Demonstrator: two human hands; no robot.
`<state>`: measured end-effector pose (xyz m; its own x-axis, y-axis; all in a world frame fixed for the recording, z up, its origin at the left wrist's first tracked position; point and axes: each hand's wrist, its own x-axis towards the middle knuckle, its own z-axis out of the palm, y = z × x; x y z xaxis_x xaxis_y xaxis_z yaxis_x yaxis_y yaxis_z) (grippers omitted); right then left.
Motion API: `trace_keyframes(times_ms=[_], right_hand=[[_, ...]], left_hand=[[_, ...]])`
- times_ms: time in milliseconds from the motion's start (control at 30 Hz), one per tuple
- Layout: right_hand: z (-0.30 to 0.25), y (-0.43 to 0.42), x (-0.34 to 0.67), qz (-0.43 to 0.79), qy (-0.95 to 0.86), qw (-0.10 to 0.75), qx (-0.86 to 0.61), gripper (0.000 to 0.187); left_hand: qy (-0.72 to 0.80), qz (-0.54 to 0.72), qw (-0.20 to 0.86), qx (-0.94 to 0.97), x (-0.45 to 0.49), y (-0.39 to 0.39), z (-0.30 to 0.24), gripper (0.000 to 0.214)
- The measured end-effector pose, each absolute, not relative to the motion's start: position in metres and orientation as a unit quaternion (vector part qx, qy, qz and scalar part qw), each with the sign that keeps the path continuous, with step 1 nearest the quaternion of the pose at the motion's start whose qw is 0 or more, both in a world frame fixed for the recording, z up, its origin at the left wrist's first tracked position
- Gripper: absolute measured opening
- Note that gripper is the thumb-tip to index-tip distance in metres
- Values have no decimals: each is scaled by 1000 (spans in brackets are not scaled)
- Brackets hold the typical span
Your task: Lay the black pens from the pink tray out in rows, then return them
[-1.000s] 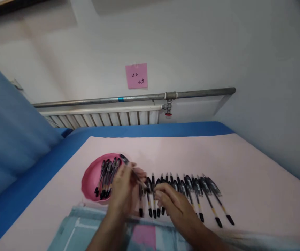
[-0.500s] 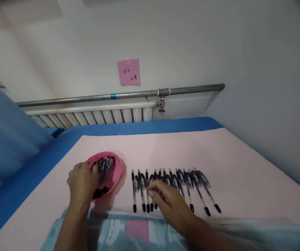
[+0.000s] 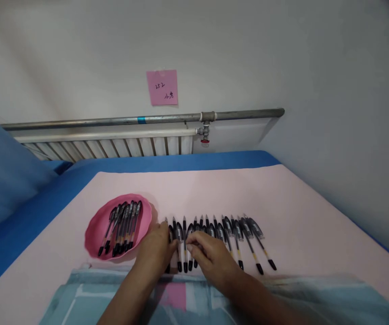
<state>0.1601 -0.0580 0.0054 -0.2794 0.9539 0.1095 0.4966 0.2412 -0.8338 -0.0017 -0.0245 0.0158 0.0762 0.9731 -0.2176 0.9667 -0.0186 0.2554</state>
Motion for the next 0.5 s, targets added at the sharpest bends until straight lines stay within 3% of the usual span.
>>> trace_keyframes(times_ms=[500], right_hand=[[7, -59, 159, 351, -734, 324, -482, 13]], left_hand=[[698, 2, 159, 698, 1, -19, 17, 24]])
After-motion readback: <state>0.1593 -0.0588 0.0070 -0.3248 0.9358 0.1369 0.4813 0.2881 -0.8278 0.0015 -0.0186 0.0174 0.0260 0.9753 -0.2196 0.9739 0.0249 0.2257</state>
